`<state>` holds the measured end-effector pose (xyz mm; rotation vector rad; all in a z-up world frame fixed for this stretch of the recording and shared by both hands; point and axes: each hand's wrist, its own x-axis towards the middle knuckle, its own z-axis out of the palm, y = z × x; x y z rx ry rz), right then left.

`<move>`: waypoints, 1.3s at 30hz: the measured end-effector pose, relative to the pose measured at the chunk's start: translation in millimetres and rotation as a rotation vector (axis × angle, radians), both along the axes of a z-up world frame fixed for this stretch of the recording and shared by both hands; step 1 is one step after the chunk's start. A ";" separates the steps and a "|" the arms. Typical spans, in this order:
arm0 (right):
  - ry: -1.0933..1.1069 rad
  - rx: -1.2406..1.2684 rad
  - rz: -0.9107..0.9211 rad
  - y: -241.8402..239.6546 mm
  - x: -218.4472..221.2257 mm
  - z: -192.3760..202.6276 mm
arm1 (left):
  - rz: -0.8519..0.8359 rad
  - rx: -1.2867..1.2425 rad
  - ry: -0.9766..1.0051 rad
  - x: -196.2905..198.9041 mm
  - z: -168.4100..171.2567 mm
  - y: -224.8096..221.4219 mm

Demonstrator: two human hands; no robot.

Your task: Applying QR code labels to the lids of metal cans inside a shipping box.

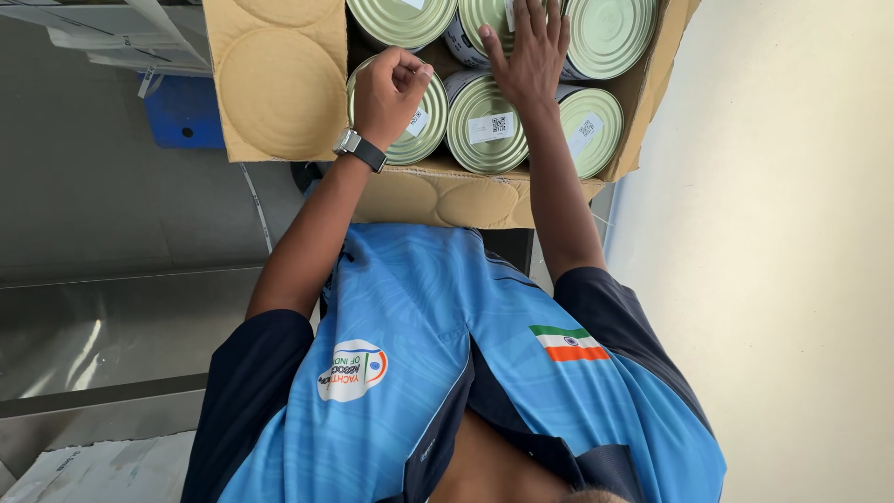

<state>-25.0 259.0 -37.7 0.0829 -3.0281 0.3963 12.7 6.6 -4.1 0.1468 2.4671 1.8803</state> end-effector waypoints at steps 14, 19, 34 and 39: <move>0.006 -0.031 0.115 -1.4 -16.9 16.0 | -0.018 0.052 -0.013 -0.8 -7.2 3.9; -0.059 0.028 0.018 1.8 30.5 8.2 | -0.051 0.027 -0.075 7.5 -13.7 14.1; -0.036 -0.039 -0.100 -20.8 40.6 -0.1 | -0.061 0.151 -0.041 24.7 3.8 -38.3; 0.002 -0.125 -0.161 -26.3 46.1 -2.1 | 0.016 0.392 -0.037 43.2 5.7 -101.8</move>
